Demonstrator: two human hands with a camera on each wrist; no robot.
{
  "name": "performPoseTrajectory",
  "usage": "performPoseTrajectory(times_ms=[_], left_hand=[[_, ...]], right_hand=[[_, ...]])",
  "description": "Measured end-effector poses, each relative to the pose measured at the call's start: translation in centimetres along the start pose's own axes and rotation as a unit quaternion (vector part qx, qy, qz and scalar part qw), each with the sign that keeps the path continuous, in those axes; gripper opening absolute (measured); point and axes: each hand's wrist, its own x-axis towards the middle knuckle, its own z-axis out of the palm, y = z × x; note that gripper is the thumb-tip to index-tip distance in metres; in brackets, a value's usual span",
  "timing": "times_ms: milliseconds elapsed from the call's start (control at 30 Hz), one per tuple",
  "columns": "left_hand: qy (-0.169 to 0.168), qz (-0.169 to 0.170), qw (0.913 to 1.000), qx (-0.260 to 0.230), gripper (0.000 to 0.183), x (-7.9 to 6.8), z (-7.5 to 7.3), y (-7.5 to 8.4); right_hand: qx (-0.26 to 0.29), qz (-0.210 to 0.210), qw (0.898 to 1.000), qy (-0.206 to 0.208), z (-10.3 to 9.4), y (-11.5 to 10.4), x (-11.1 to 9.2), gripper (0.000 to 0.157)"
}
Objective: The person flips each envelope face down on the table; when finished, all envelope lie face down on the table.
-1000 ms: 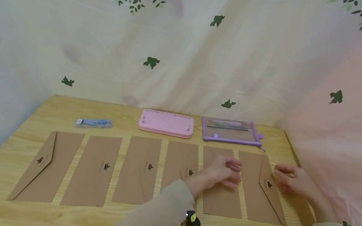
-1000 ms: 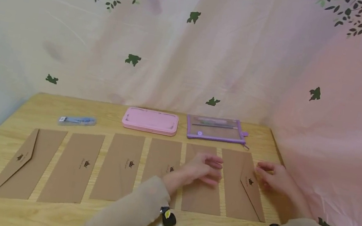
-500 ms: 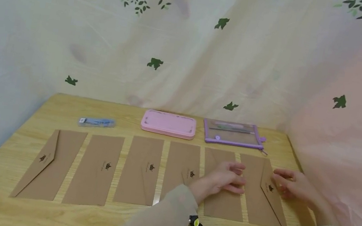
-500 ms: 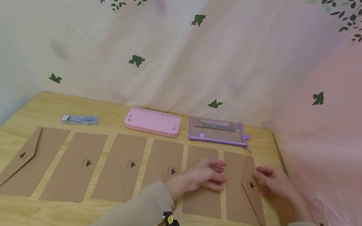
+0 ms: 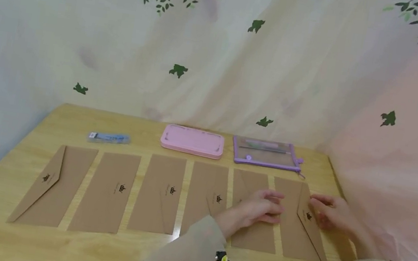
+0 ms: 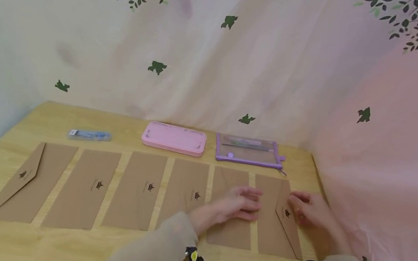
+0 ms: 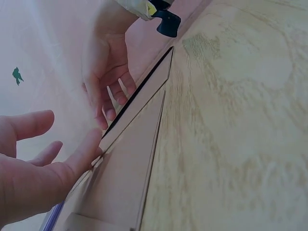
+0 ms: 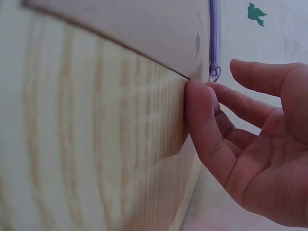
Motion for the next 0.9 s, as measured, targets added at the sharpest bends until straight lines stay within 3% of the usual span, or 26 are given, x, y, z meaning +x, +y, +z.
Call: performPoseTrajectory(times_ms=[200,367,533,900], left_hand=[[-0.006,0.005,0.9999,-0.007,0.046,0.5,0.0,0.3],[0.006,0.01,0.9995,-0.028,0.045,0.8,0.9,0.2],[-0.011,0.007,0.9986,-0.051,0.046,1.0,1.8,-0.2],[-0.005,-0.008,0.9988,-0.048,0.048,0.2,0.3,0.1]], right_hand=[[0.013,0.013,1.0,-0.008,-0.3,-0.3,0.3,0.062],[0.008,0.022,1.0,-0.006,-1.2,-0.5,-0.1,0.064],[0.003,0.041,0.999,0.003,-1.9,-0.3,-1.1,0.064],[0.042,0.036,0.998,0.003,0.0,-0.5,-0.5,0.055]])
